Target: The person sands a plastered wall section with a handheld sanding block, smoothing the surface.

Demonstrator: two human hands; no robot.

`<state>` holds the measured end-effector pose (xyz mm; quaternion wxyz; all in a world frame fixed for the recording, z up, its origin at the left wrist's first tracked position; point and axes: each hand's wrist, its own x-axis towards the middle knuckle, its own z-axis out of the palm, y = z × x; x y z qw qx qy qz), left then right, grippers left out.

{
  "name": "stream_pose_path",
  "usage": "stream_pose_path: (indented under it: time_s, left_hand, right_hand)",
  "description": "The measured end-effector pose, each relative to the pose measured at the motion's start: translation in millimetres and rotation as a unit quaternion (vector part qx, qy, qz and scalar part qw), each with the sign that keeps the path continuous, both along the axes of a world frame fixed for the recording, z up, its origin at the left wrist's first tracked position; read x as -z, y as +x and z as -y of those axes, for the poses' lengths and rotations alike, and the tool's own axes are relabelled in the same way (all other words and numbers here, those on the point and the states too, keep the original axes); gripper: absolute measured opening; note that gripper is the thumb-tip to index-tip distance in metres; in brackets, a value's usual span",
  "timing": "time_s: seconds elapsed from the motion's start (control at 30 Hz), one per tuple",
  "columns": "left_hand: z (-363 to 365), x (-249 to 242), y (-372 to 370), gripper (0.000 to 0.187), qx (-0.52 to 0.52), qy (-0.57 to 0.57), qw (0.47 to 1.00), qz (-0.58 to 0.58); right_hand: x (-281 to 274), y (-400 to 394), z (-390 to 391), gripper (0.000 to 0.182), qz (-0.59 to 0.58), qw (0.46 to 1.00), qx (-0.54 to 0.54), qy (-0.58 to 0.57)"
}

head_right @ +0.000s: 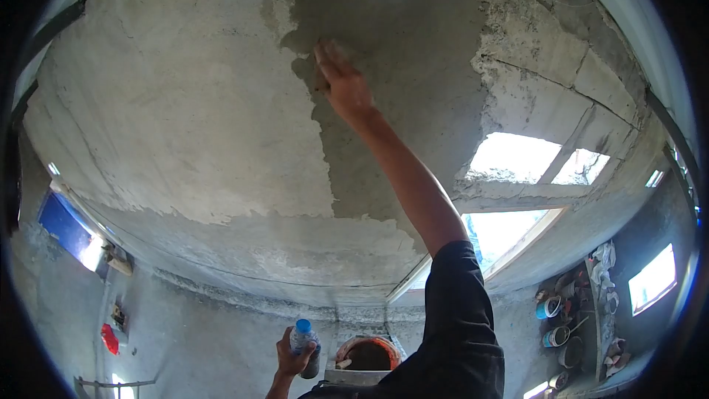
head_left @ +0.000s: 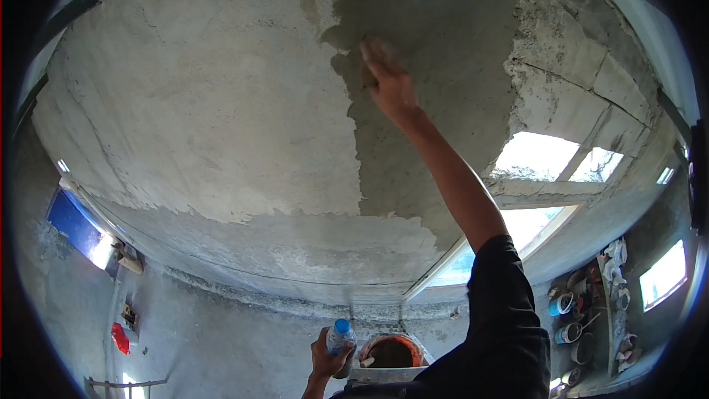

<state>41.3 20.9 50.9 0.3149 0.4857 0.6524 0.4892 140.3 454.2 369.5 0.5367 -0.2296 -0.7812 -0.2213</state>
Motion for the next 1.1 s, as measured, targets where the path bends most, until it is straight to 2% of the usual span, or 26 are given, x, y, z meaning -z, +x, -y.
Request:
stream_pose_path:
  time_s: [0.03,0.07,0.13,0.17,0.23,0.27,0.33,0.37,0.43,0.47,0.53,0.63,0.73,0.8,0.87,0.9,1.0,1.07,1.1]
  left_hand:
    - [-2,3,-1,0.047,0.007,0.009,1.000,0.000]
    - [-5,5,-1,0.047,0.006,0.011,1.000,0.000]
    - [-2,8,-1,0.047,0.009,0.000,1.000,-0.014]
    - [-1,4,0,0.047,0.012,-0.003,1.000,-0.014]
    - [-4,-5,2,0.047,0.021,0.011,1.000,0.004]
    - [-3,-3,1,0.047,0.019,0.011,1.000,0.004]
    - [0,5,-1,0.047,0.019,-0.004,1.000,-0.012]
    - [3,4,-1,0.047,0.018,-0.006,1.000,-0.011]
    - [5,1,-2,0.048,0.007,-0.001,1.000,-0.019]
    - [4,2,-4,0.048,0.005,0.001,1.000,-0.020]
    - [7,4,-5,0.048,-0.002,-0.006,1.000,-0.003]
    - [3,-6,-8,0.049,0.001,-0.003,1.000,-0.021]
    - [0,-9,-9,0.049,-0.002,0.002,0.999,-0.038]
    - [-1,-9,-8,0.049,-0.005,0.011,0.999,-0.034]
    - [-1,-6,-6,0.049,-0.002,0.021,0.999,-0.027]
    - [1,-2,-5,0.049,0.007,0.009,1.000,-0.021]
    - [1,1,-5,0.049,0.014,-0.006,1.000,-0.020]
    - [4,1,-4,0.049,0.016,-0.015,0.999,-0.024]
    - [5,1,-4,0.049,0.015,-0.017,0.999,-0.031]
  right_hand:
    - [-8,1,7,0.064,-0.049,0.998,-0.032,-0.002]
    - [-20,2,5,0.064,-0.048,0.998,-0.034,0.000]
    - [-43,9,-14,0.062,-0.001,0.994,0.030,0.108]
    - [-46,14,-26,0.062,-0.001,0.994,0.032,0.105]
    - [-50,22,-45,0.057,0.053,0.971,0.081,0.218]
    - [-45,29,-42,0.057,0.053,0.971,0.079,0.218]
    - [-28,51,-27,0.052,0.039,0.984,0.147,0.096]
    - [-16,63,-24,0.052,0.040,0.984,0.145,0.095]
    - [2,78,-25,0.048,-0.037,0.984,0.171,0.040]
    - [0,75,-21,0.048,-0.039,0.984,0.169,0.043]
    - [-5,70,-15,0.047,-0.160,0.975,0.148,0.050]
    - [-39,56,-22,0.045,-0.199,0.967,0.130,0.094]
    - [-38,34,-40,0.050,-0.176,0.965,0.150,0.124]
    - [-5,17,-29,0.056,-0.106,0.986,0.118,0.045]
    - [40,3,-35,0.065,0.000,0.998,0.050,0.036]
    - [40,9,-18,0.065,0.001,0.998,0.057,0.038]
    - [17,19,14,0.067,0.013,1.000,0.003,-0.023]
    - [-20,34,0,0.057,-0.097,0.993,0.053,0.039]
    - [-32,41,-12,0.057,-0.096,0.993,0.054,0.036]
